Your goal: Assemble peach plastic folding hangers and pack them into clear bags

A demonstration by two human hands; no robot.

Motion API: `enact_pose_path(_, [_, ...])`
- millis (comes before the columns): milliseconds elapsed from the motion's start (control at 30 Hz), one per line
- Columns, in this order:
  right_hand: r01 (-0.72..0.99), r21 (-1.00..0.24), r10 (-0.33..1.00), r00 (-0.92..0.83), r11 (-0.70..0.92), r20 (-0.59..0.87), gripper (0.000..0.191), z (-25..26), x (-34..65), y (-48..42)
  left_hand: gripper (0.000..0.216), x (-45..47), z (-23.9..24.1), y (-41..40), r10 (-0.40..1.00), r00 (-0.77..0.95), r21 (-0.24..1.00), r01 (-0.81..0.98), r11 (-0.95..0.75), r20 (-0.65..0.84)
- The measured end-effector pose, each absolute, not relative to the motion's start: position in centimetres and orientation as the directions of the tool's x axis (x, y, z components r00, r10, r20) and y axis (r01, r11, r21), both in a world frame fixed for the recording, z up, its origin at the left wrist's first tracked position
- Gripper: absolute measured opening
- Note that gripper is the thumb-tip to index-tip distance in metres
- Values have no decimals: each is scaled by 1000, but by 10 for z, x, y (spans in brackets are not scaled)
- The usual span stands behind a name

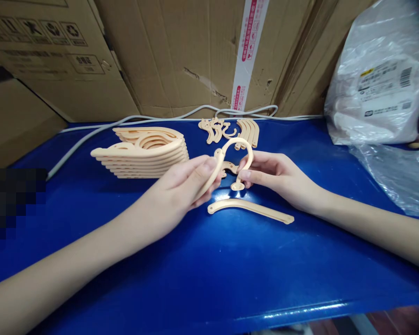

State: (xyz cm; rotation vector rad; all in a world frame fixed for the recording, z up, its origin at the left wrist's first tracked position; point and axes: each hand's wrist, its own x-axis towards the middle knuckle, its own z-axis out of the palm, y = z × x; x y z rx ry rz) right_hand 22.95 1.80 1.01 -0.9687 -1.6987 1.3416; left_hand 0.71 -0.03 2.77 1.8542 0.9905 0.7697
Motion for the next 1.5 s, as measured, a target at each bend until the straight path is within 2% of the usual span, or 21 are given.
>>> enact_pose_path(33, [106, -982, 898, -428, 159, 99, 30, 10, 230, 18, 39, 7, 26, -2, 847, 504, 818, 408, -406, 169])
enact_pose_path(100, [107, -983, 904, -417, 150, 92, 29, 9, 231, 19, 41, 5, 21, -5, 797, 530, 553, 587, -591, 290])
enact_pose_path(167, [101, -985, 912, -401, 138, 87, 27, 8, 232, 20, 41, 4, 17, -8, 741, 572, 280, 691, -667, 351])
enact_pose_path(200, [91, -987, 914, -398, 133, 86, 25, 7, 233, 21, 40, 3, 15, -8, 722, 599, 192, 708, -679, 346])
enact_pose_path(267, [57, -991, 915, -394, 121, 89, 20, 5, 234, 22, 35, 2, 12, -9, 701, 643, 89, 714, -695, 308])
enact_pose_path(400, [13, -994, 922, -376, 105, 92, 17, 3, 235, 23, 29, 3, 8, -8, 690, 682, -11, 713, -701, 243])
enact_pose_path(500, [-15, -995, 923, -373, 95, 93, 17, 2, 234, 24, 22, 5, 10, -10, 700, 681, -23, 720, -694, 213])
enact_pose_path(667, [-60, -995, 922, -376, 76, 93, 20, 2, 234, 24, 25, 7, 15, -12, 729, 669, 13, 736, -677, 147])
enact_pose_path(833, [-97, -994, 919, -384, 52, 86, 19, 2, 234, 25, 28, 7, 11, -13, 717, 634, 134, 715, -686, 288])
enact_pose_path(967, [-134, -991, 922, -383, 8, 60, 21, 2, 236, 27, 29, 6, 11, -12, 683, 631, 170, 677, -716, 368])
enact_pose_path(1100, [-179, -984, 934, -356, -20, 45, 31, 2, 237, 28, 21, 6, 14, -9, 679, 649, 192, 659, -727, 343])
enact_pose_path(1333, [-206, -977, 951, -308, -45, 21, 41, 3, 237, 28, 23, 5, 13, -4, 674, 665, 302, 603, -739, 322])
enact_pose_path(1500, [-197, -979, 941, -338, -48, 22, 42, 2, 239, 29, 21, 5, 9, -2, 626, 701, 277, 562, -780, 341])
